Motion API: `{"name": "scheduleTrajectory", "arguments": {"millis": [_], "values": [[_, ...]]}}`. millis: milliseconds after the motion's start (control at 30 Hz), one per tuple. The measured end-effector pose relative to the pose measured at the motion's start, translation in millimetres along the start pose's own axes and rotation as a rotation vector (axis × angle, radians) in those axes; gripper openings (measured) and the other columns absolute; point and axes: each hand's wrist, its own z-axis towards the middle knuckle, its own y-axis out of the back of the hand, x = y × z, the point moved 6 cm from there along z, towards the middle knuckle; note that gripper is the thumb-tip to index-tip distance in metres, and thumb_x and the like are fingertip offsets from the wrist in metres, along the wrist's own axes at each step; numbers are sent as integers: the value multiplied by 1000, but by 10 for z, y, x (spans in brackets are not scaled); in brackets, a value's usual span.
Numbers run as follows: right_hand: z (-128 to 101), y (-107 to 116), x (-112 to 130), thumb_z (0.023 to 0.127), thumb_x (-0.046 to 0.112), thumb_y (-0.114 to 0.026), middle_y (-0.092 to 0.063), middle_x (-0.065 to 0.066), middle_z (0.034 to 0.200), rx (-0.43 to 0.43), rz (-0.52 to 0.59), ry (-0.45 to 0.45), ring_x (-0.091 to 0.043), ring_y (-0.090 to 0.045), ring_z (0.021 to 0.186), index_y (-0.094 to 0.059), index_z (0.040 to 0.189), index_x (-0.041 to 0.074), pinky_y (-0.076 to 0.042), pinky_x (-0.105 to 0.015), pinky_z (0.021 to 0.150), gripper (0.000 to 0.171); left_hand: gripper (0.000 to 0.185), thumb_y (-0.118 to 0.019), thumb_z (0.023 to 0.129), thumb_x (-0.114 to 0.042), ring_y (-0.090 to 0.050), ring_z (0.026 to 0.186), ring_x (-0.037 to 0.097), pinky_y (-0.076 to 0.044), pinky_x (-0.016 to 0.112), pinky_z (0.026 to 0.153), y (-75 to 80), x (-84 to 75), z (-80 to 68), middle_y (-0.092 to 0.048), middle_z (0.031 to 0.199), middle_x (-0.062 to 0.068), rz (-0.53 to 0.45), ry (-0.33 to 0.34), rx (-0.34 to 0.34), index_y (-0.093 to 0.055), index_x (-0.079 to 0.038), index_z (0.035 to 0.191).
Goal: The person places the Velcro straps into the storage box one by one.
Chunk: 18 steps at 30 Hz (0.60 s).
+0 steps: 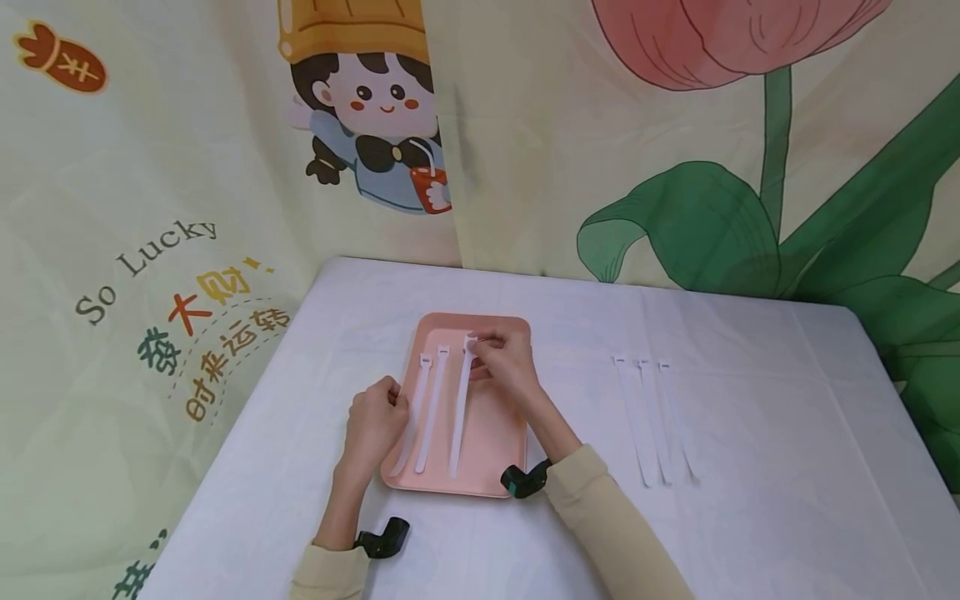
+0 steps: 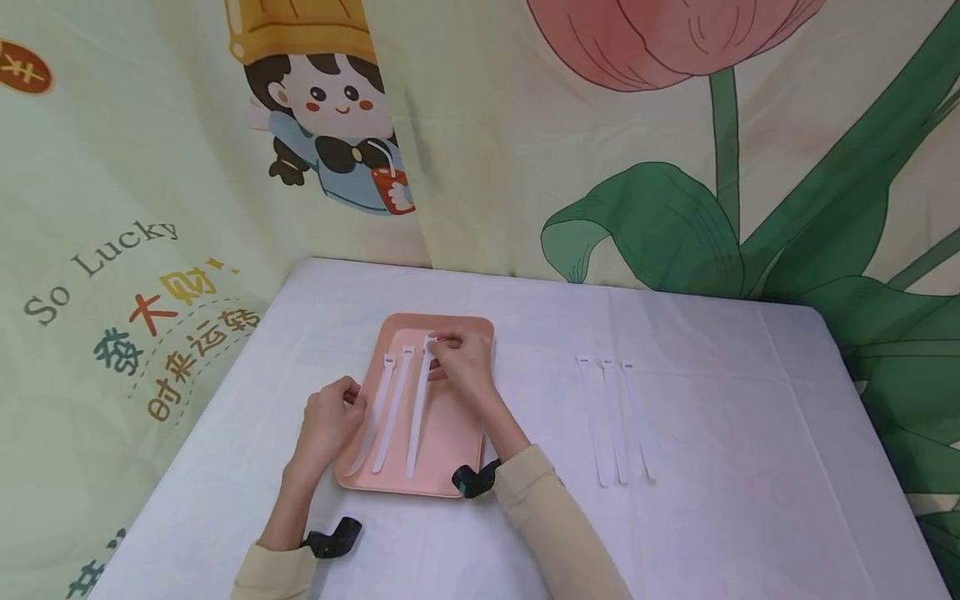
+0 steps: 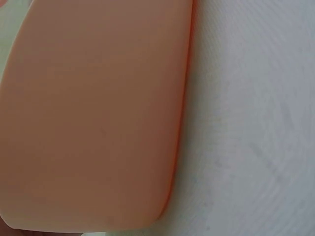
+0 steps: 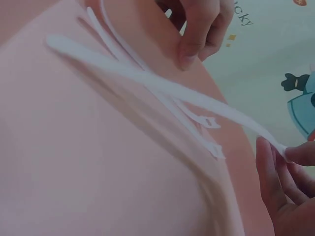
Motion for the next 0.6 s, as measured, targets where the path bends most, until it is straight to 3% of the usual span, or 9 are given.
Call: {"name": "scheduleTrajectory", "arguments": {"millis": [233, 367, 600], "values": [[55, -93, -81, 96, 7, -68, -73, -20, 91, 17, -78, -54, -50, -72, 81, -72, 113, -2, -61, -54, 73, 20, 12, -57, 95, -2, -53, 56, 18, -40, 28, 49, 12, 7, 2, -60, 67, 9, 8, -6, -3, -61, 0, 84], [103, -137, -140, 96, 7, -68, -73, -17, 90, 40, -129, -75, -46, -73, 82, -72, 112, -2, -62, -50, 70, 18, 12, -56, 96, -3, -53, 56, 18, -40, 28, 49, 13, 6, 2, -60, 67, 9, 6, -7, 5, -61, 0, 85], [135, -205, -248, 96, 4, -66, -73, -19, 86, 92, -118, -123, -32, -74, 69, -70, 111, -3, -62, -44, 66, 17, 13, -56, 96, -2, -53, 56, 17, -40, 28, 49, 28, -22, -11, -60, 67, 9, 1, -8, 11, -61, 1, 85]]}}
